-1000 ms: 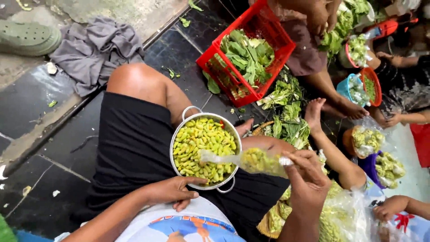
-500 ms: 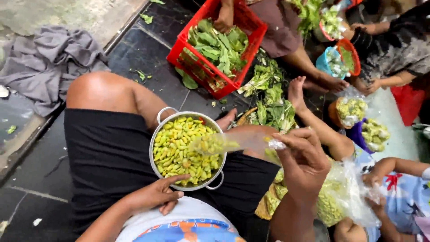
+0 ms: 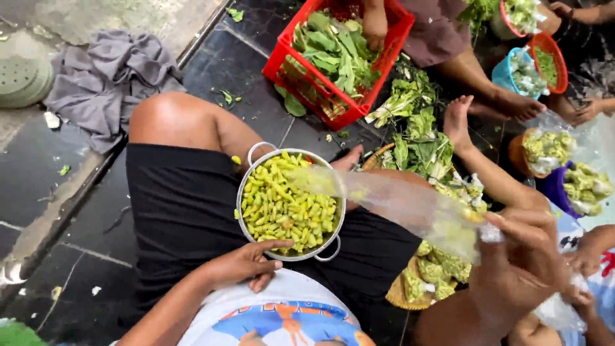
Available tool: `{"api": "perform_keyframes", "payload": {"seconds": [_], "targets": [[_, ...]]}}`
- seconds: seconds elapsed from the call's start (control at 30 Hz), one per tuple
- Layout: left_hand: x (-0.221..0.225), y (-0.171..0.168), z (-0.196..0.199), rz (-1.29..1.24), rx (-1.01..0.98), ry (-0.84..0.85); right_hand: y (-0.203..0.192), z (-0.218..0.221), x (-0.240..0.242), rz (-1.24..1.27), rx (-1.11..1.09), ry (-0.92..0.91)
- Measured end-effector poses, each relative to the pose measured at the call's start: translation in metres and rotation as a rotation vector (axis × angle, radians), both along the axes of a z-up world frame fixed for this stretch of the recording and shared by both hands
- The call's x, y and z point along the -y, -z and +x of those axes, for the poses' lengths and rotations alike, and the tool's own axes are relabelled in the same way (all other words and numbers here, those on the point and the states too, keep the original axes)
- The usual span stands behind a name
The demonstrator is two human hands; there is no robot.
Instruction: The person sits on the floor and packs green vegetables from a metal pot into plastic bags. They transfer the vegetables by hand, seal the bags, and place them aside. Other people nearby are also sorting and packing vegetables.
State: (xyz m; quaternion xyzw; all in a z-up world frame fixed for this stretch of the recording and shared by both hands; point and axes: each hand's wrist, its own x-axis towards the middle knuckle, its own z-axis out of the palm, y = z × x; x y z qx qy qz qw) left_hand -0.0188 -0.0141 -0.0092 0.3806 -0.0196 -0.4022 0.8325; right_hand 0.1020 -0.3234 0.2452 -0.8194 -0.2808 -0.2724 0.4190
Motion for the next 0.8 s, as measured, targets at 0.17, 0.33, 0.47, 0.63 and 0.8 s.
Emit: {"api": "perform_keyframes", "payload": {"seconds": [0.17, 0.33, 0.47, 0.63, 0.8], "targets": [[-0.002, -0.003, 0.004, -0.007, 0.003, 0.016, 0.003, -0.012, -0.008, -0.062, -0.231, 0.090], [0.000, 0.005, 0.001, -0.040, 0.011, 0.010, 0.005, -0.021, 0.021, -0.109, -0.271, 0.155], [0.001, 0.001, 0.001, -0.014, -0.009, 0.019, 0.008, -0.027, 0.043, 0.005, -0.124, 0.319], [0.004, -0.001, 0.001, -0.002, -0.028, 0.008, 0.015, -0.014, 0.076, 0.005, -0.031, 0.426], [0.001, -0.005, 0.003, 0.019, -0.038, 0.026, 0.055, 0.039, 0.167, 0.423, -0.244, 0.702]]}}
